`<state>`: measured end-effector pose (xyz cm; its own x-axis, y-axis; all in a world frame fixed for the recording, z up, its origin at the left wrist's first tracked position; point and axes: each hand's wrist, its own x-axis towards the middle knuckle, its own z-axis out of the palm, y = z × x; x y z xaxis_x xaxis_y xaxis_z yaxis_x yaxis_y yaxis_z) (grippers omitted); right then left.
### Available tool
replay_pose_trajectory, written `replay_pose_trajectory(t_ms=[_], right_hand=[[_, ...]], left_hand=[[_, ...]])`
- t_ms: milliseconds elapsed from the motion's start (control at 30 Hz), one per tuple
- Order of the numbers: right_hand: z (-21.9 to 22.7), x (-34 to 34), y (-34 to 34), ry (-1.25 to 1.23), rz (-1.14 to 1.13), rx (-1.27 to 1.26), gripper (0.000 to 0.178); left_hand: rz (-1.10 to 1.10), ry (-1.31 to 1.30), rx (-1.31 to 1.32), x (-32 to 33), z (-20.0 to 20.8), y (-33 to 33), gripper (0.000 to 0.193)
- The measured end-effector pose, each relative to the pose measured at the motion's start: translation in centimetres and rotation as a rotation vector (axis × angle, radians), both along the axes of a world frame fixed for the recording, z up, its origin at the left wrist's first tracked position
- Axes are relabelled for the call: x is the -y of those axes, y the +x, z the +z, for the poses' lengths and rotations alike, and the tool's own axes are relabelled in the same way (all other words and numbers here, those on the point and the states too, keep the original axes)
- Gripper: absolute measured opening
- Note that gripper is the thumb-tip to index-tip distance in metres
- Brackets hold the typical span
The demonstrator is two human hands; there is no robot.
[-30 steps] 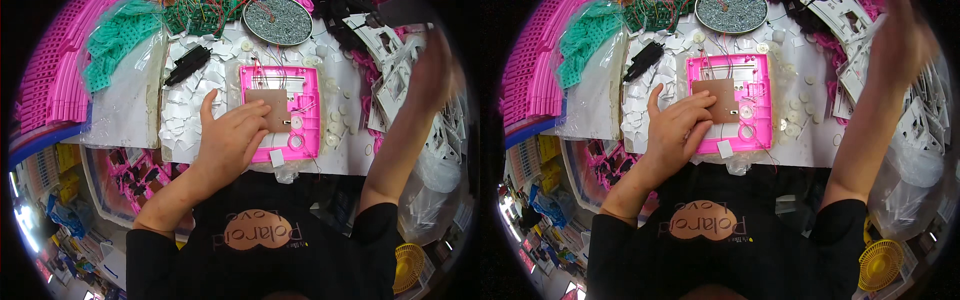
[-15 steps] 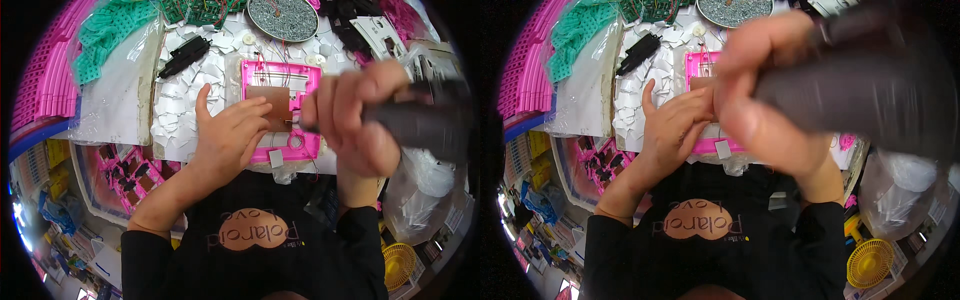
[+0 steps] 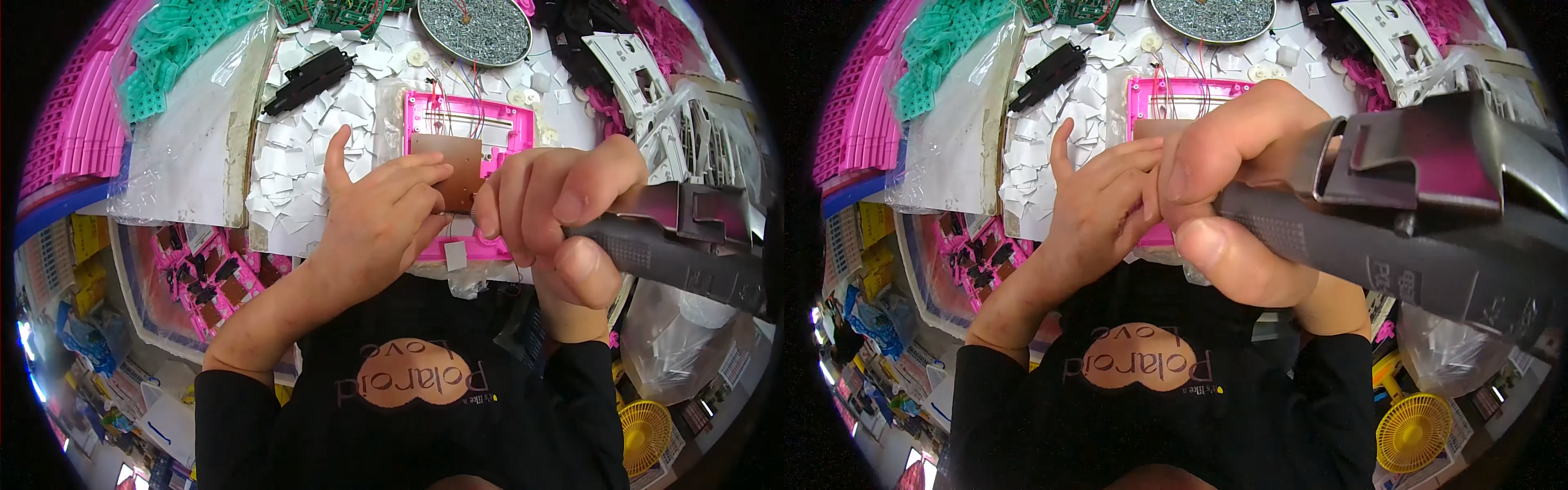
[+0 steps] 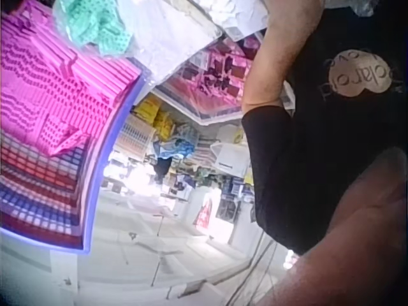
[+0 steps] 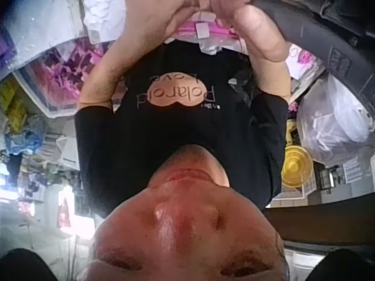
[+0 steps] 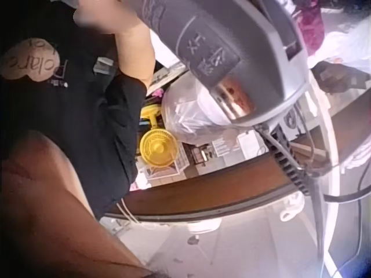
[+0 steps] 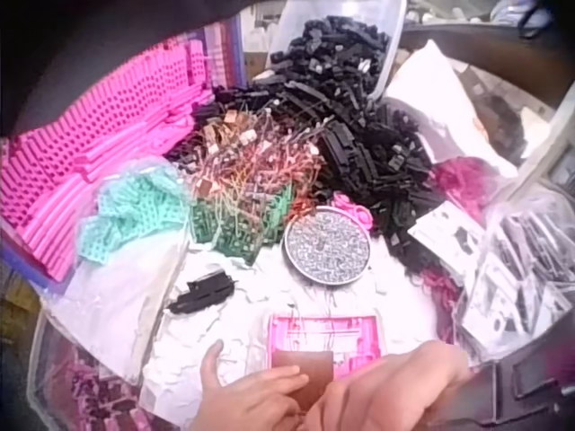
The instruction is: Assembling a toy calculator by installing internal components and fastening the housing with an electric screwdriver.
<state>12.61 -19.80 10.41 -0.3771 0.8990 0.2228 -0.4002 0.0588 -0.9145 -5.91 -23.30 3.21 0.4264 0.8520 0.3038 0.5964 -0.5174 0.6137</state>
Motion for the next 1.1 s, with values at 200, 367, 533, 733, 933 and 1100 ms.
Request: replay_pose_trajectory(t_ms=[200, 367, 533, 733, 933, 1100], right_hand=[[-0.2, 0.4, 0.2, 0.024, -0.009, 0.033, 0.03], [0.1, 0.0, 0.2, 0.084, 0.056, -0.024, 0.031], [-0.2, 0.7, -0.2, 0.012, -0.033, 0.031, 0.032], [-0.9, 0.8, -0.2, 0.015, -0.017, 0.028, 0.031], [-0.3, -0.1, 0.5, 0.077, 0.046, -0.021, 0.032], [-0.7, 0.5, -0.1, 0.043, -0.007, 0.066, 0.033]], left_hand=[[-0.021, -0.002, -0.006, -0.2, -0.1, -0.1, 0.019], [-0.021, 0.014, -0.008, -0.3, -0.1, -0.1, 0.02], [-0.022, 0.015, -0.01, -0.2, -0.2, -0.2, 0.02], [-0.042, 0.0, -0.026, -0.3, -0.4, -0.6, 0.017], [-0.03, -0.003, -0.003, -0.3, -0.7, -0.5, 0.015], [-0.04, 0.01, 0.011, -0.4, -0.6, -0.4, 0.015]])
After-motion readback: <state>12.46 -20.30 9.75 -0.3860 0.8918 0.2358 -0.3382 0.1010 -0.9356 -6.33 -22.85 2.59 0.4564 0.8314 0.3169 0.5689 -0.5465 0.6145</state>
